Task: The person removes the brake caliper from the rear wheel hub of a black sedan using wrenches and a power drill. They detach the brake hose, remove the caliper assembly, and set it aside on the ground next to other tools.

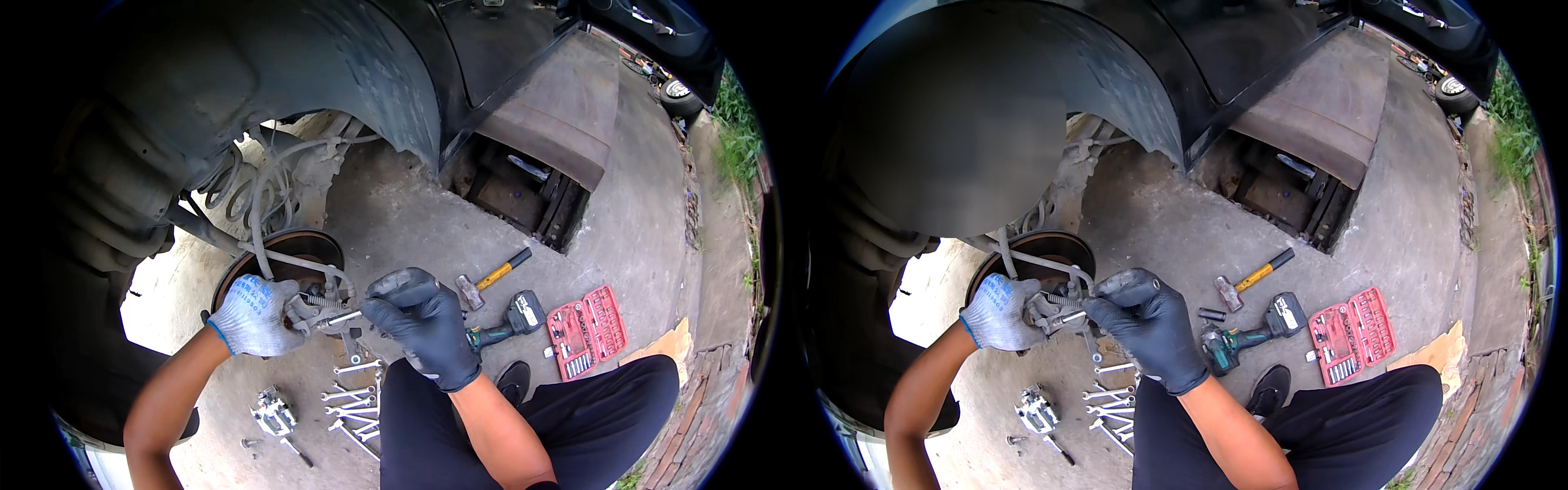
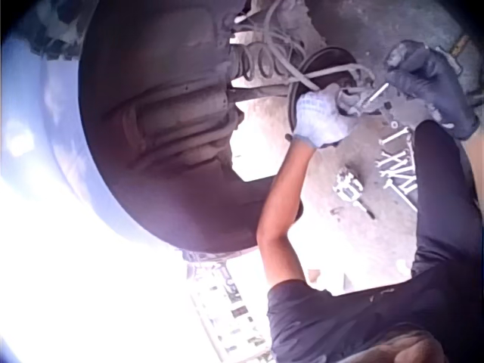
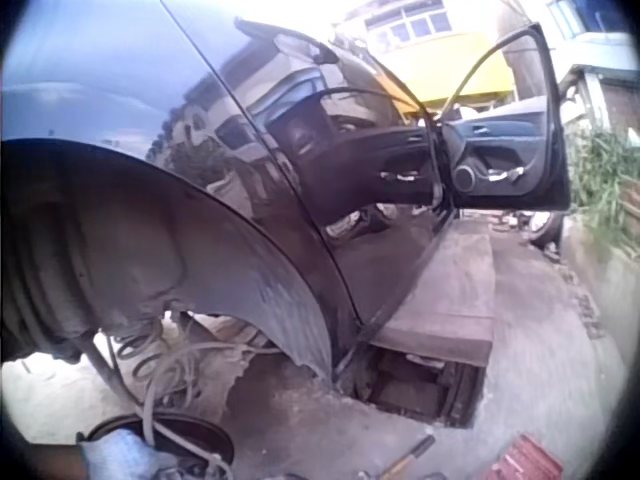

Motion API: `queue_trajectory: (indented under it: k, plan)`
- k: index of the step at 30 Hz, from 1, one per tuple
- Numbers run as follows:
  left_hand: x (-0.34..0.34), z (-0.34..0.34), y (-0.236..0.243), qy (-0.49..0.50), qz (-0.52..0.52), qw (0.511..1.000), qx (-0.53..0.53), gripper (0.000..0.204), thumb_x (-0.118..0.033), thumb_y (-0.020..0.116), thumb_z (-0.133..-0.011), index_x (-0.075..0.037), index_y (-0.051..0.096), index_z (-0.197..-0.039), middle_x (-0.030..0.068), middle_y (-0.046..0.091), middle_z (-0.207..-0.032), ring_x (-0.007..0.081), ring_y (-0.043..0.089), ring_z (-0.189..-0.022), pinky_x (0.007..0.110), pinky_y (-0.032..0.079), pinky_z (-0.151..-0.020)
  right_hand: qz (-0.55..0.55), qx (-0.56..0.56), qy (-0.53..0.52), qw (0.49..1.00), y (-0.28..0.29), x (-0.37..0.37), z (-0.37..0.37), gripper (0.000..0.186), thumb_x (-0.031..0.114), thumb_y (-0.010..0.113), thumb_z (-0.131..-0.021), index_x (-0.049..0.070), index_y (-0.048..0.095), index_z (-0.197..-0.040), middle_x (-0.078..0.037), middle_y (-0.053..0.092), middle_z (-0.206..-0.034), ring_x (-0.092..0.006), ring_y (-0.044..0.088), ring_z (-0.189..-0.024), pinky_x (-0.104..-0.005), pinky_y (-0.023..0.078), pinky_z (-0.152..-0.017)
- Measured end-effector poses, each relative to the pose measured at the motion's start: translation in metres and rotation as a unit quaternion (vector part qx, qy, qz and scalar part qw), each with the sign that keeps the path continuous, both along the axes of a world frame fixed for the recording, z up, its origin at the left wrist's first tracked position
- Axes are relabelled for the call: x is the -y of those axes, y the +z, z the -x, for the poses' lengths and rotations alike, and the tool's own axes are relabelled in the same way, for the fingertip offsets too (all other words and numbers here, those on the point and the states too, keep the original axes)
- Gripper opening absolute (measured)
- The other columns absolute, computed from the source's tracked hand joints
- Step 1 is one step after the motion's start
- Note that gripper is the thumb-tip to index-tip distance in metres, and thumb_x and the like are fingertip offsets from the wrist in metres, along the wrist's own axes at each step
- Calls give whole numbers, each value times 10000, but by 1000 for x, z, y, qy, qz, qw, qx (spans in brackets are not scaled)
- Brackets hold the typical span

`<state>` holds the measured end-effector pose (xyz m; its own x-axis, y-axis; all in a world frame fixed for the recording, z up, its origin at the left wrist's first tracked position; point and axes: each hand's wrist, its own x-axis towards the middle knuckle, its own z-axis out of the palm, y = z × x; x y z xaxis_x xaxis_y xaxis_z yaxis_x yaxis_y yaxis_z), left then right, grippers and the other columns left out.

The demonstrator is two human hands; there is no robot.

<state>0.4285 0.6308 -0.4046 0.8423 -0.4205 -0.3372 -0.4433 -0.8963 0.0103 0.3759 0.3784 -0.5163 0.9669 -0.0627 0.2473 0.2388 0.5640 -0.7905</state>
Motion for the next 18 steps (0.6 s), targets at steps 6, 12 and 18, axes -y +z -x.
queue_trajectory:
  k: [6, 12, 18]
  plan:
    - [-6, 2, -6, -12, 26, 999, 16, 568, -439, 870, -794, -92, 805, -1239, 186, 789, -860, 396, 797, -810, 458, 661, -763, -12, -66, 50, 997, -31, -3, -5, 56, -76, 850, -991, -39, 833, -1029, -95, 805, -1084, -136, 773, -902, -280, 634, -782]
    - [0, -2, -1, 5, -11, 1000, -13, 603, -431, 864, -783, -95, 801, -1279, 191, 780, -852, 401, 792, -800, 458, 662, -758, -70, -142, 82, 984, -44, -9, -7, 46, -5, 886, -986, -29, 849, -972, -81, 799, -990, -135, 749, -772, -284, 589, -665]
    - [-8, -2, -4, -14, -18, 1000, -8, 771, -366, 883, -742, -116, 753, -1459, 148, 782, -843, 342, 781, -765, 420, 656, -756, -93, -208, 131, 965, -57, -19, -21, 200, 85, 916, -974, 6, 781, -849, -54, 735, -809, -125, 705, -668, -301, 556, -605]
